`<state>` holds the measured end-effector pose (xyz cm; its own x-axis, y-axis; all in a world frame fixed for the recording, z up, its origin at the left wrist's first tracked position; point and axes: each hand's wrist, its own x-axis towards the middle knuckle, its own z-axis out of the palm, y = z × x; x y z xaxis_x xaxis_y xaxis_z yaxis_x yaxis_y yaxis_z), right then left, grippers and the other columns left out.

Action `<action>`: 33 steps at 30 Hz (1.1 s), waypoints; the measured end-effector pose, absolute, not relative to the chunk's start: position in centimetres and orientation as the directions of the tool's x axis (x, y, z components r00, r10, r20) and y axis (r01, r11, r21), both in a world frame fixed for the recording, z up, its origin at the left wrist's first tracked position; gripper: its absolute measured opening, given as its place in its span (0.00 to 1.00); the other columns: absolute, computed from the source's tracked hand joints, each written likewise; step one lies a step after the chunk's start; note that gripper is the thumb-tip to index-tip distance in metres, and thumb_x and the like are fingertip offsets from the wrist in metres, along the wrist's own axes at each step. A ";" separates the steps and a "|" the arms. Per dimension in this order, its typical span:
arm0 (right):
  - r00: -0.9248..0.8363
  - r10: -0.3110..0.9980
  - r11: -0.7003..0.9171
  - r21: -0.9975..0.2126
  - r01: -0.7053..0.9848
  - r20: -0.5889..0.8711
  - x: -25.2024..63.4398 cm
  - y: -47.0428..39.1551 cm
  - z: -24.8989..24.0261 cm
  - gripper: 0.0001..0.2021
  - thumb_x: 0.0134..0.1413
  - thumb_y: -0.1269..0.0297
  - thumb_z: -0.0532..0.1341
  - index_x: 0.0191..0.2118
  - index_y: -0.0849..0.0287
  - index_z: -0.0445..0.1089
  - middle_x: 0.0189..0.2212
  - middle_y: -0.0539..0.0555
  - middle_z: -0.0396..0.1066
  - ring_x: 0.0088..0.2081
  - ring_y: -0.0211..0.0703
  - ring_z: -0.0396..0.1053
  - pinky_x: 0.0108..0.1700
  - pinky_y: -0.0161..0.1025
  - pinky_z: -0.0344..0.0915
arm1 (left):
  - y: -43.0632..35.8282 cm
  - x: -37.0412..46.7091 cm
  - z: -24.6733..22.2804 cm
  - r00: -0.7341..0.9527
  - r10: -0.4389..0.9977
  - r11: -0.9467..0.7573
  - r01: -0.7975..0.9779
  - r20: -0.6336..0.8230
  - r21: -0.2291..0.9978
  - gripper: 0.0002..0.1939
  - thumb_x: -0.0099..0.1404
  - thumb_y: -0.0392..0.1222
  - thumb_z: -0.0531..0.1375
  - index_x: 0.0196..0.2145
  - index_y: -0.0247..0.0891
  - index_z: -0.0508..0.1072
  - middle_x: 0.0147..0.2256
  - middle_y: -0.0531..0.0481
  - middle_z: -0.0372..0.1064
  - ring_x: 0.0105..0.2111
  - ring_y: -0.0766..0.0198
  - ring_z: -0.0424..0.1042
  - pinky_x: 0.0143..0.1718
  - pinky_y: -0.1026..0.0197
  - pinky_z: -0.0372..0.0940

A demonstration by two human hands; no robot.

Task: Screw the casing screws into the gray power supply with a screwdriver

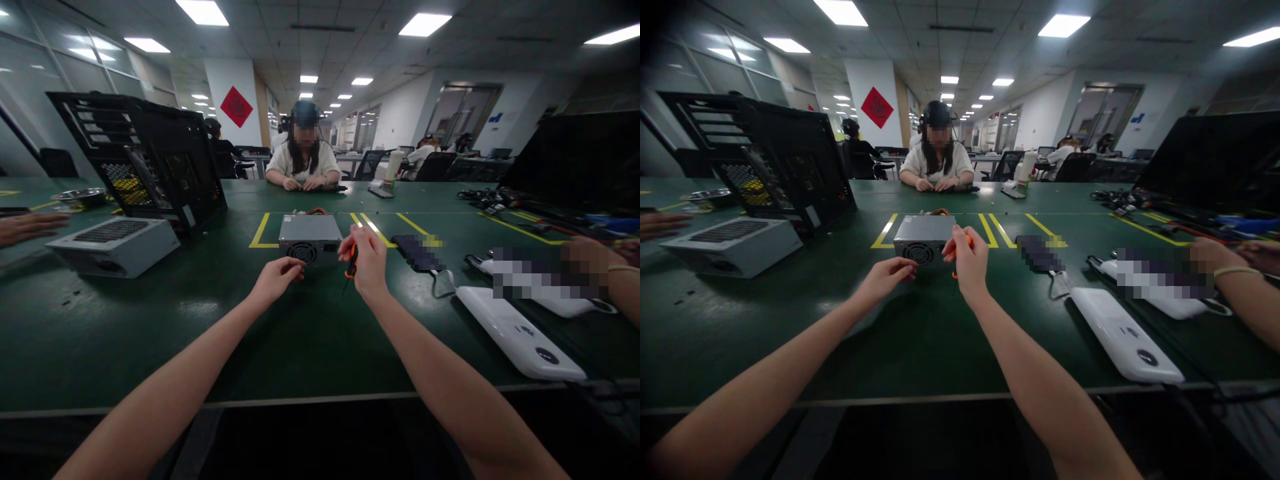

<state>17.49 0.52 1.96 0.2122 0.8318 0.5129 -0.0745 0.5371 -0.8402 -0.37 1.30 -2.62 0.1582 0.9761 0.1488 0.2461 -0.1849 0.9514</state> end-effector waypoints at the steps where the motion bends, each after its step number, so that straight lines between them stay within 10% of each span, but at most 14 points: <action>1: 0.166 0.819 0.565 -0.822 -0.072 0.549 17.2 -0.4 2.0 0.16 0.56 0.56 0.53 0.21 0.57 0.57 0.17 0.45 0.62 0.15 0.28 0.57 0.19 0.28 0.56 | 1.2 -0.2 -2.5 0.147 0.986 -0.100 0.126 0.081 0.987 0.09 0.59 0.38 0.59 0.37 0.34 0.71 0.31 0.50 0.70 0.30 0.68 0.69 0.34 0.64 0.64; 4: 0.046 0.613 0.789 -0.614 0.008 0.789 16.3 -3.6 2.1 0.12 0.57 0.63 0.51 0.23 0.57 0.57 0.18 0.46 0.62 0.18 0.30 0.58 0.21 0.30 0.57 | 0.5 0.3 -1.9 0.200 0.976 0.123 -0.162 -0.089 0.979 0.08 0.57 0.38 0.62 0.34 0.31 0.71 0.28 0.50 0.68 0.25 0.73 0.66 0.28 0.70 0.62; 6: -0.193 0.230 0.973 -0.223 0.060 0.954 15.6 -5.8 1.8 0.09 0.52 0.66 0.53 0.22 0.58 0.59 0.20 0.49 0.63 0.22 0.33 0.61 0.23 0.32 0.58 | -0.1 0.6 -1.5 0.277 0.949 0.229 -0.271 -0.152 0.935 0.08 0.57 0.40 0.63 0.31 0.30 0.71 0.25 0.52 0.65 0.21 0.76 0.62 0.21 0.73 0.58; 10: -0.303 -0.302 0.950 0.313 -0.015 0.904 14.0 -8.9 0.5 0.13 0.47 0.63 0.52 0.16 0.56 0.54 0.15 0.47 0.58 0.16 0.31 0.49 0.18 0.33 0.52 | -1.4 1.4 -0.9 0.443 0.884 0.326 -0.351 -0.151 0.878 0.11 0.56 0.42 0.64 0.29 0.30 0.69 0.24 0.54 0.61 0.18 0.80 0.54 0.14 0.76 0.46; 20: -0.420 -0.402 0.915 0.356 -0.187 0.813 13.8 -10.8 -0.2 0.19 0.39 0.65 0.62 0.16 0.56 0.48 0.20 0.44 0.61 0.22 0.30 0.58 0.24 0.32 0.59 | -3.1 2.2 0.1 0.609 0.788 0.321 -0.283 -0.089 0.904 0.16 0.52 0.47 0.66 0.26 0.31 0.67 0.21 0.56 0.57 0.16 0.80 0.49 0.13 0.76 0.40; 33: -0.162 -0.405 0.909 0.378 -0.174 0.900 12.6 -10.7 0.3 0.15 0.44 0.71 0.55 0.14 0.56 0.50 0.16 0.45 0.57 0.18 0.31 0.50 0.20 0.32 0.54 | -3.2 2.0 -0.1 0.657 0.748 0.286 -0.186 -0.098 0.940 0.15 0.54 0.47 0.65 0.25 0.31 0.68 0.22 0.54 0.60 0.16 0.79 0.51 0.12 0.74 0.41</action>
